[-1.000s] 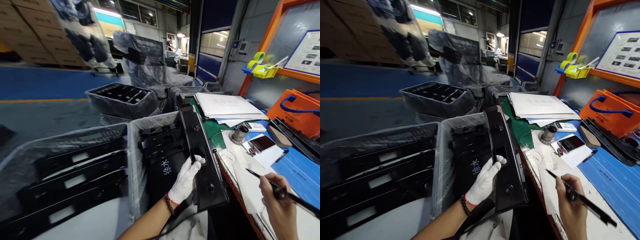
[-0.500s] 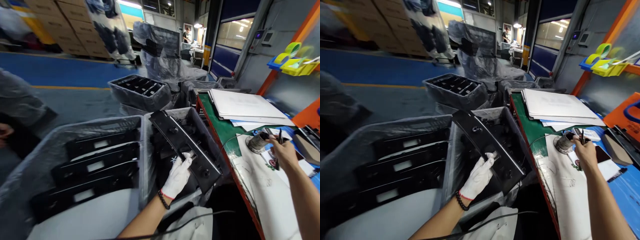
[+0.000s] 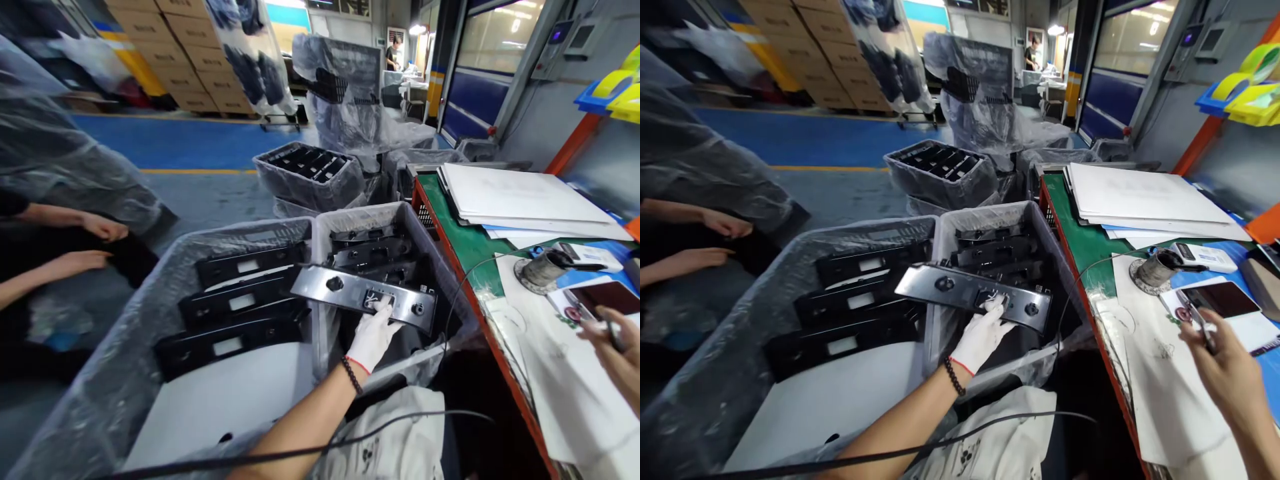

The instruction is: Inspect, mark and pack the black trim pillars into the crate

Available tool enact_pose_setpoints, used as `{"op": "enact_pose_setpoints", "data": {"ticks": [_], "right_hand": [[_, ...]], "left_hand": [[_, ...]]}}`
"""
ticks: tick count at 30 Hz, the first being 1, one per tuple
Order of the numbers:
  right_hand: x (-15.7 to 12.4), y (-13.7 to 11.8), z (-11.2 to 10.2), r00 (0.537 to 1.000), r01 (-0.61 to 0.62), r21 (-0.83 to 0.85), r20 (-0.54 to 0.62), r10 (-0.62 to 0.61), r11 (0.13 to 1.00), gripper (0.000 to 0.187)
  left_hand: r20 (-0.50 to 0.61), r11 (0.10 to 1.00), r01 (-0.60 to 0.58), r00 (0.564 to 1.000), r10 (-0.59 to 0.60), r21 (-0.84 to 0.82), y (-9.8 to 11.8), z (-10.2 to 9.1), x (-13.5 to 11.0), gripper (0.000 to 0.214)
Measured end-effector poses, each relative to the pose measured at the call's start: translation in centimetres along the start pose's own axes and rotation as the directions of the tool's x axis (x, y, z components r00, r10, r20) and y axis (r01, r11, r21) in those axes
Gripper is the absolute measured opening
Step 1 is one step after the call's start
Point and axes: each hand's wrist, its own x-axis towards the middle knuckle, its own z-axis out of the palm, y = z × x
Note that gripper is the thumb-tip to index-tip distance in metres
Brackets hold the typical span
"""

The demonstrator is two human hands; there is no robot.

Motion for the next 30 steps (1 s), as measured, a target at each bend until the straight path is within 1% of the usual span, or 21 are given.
{"op": "enact_pose_setpoints", "data": {"ticks": [2, 4, 7, 10, 12, 13, 15, 17, 18, 20, 22, 24, 26, 28, 30], "right_hand": [[-2.5, 2.4, 1.5, 0.996, 0.020, -0.030, 0.084, -0.018, 0.999, 0.059], [-4.7, 4.4, 2.9, 0.986, 0.105, -0.118, 0.139, -0.088, 0.987, 0.051], [-6.9, 6.1, 4.4, 0.977, 0.194, -0.253, 0.138, -0.163, 0.948, 0.043], [-7.8, 6.3, 4.7, 0.979, 0.202, -0.299, 0.093, -0.182, 0.933, 0.040], [-8.0, 6.2, 4.6, 0.977, 0.212, -0.296, 0.081, -0.197, 0.931, 0.037], [-8.0, 6.1, 4.5, 0.975, 0.221, -0.287, 0.076, -0.208, 0.932, 0.036], [-8.1, 5.9, 4.4, 0.972, 0.233, -0.272, 0.064, -0.225, 0.934, 0.035], [-8.2, 5.7, 4.3, 0.973, 0.229, -0.274, 0.048, -0.224, 0.934, 0.034], [-8.2, 5.6, 4.2, 0.975, 0.223, -0.282, 0.045, -0.220, 0.933, 0.034], [-8.2, 5.4, 4.2, 0.977, 0.213, -0.299, 0.050, -0.208, 0.930, 0.034], [-8.2, 5.3, 4.3, 0.978, 0.207, -0.308, 0.059, -0.199, 0.928, 0.034], [-8.2, 5.4, 4.5, 0.979, 0.202, -0.316, 0.071, -0.189, 0.927, 0.033], [-8.2, 5.5, 4.6, 0.981, 0.194, -0.323, 0.080, -0.177, 0.926, 0.032], [-8.4, 5.7, 4.7, 0.983, 0.183, -0.330, 0.085, -0.163, 0.926, 0.031], [-8.5, 5.9, 4.8, 0.982, 0.189, -0.323, 0.086, -0.171, 0.927, 0.031]], "left_hand": [[-0.027, 1.000, 0.017, 1.000, -0.016, 0.007, -1.4, -0.6, 0.1, 0.015], [-0.036, 0.999, 0.021, 0.999, -0.020, 0.026, -2.9, -0.5, 0.6, 0.013], [0.002, 0.994, 0.020, 1.000, -0.020, 0.103, -5.2, 0.8, 1.5, 0.020], [0.087, 0.968, 0.028, 0.995, -0.052, 0.251, -7.2, 2.3, 1.5, 0.025], [0.152, 0.925, 0.028, 0.984, -0.092, 0.379, -7.8, 2.8, 0.8, 0.023], [0.187, 0.893, 0.017, 0.976, -0.112, 0.450, -7.7, 2.9, 0.3, 0.022], [0.253, 0.799, -0.048, 0.958, -0.133, 0.599, -6.3, 2.6, -0.3, 0.019], [0.312, 0.649, -0.161, 0.942, -0.123, 0.743, -3.7, 2.2, -0.3, 0.023], [0.331, 0.547, -0.222, 0.938, -0.108, 0.807, -2.2, 2.0, 0.1, 0.028], [0.358, 0.296, -0.317, 0.929, -0.095, 0.901, 0.7, 1.2, 1.3, 0.043], [0.342, 0.021, -0.342, 0.931, -0.124, 0.939, 2.4, 0.0, 2.7, 0.063], [0.283, -0.223, -0.319, 0.942, -0.179, 0.921, 2.6, -1.5, 3.5, 0.081], [0.221, -0.413, -0.297, 0.950, -0.221, 0.861, 1.9, -3.1, 3.8, 0.092], [0.194, -0.542, -0.301, 0.949, -0.247, 0.784, 1.1, -4.3, 3.8, 0.093], [0.199, -0.620, -0.326, 0.943, -0.267, 0.713, 0.9, -4.7, 4.1, 0.080]]}}
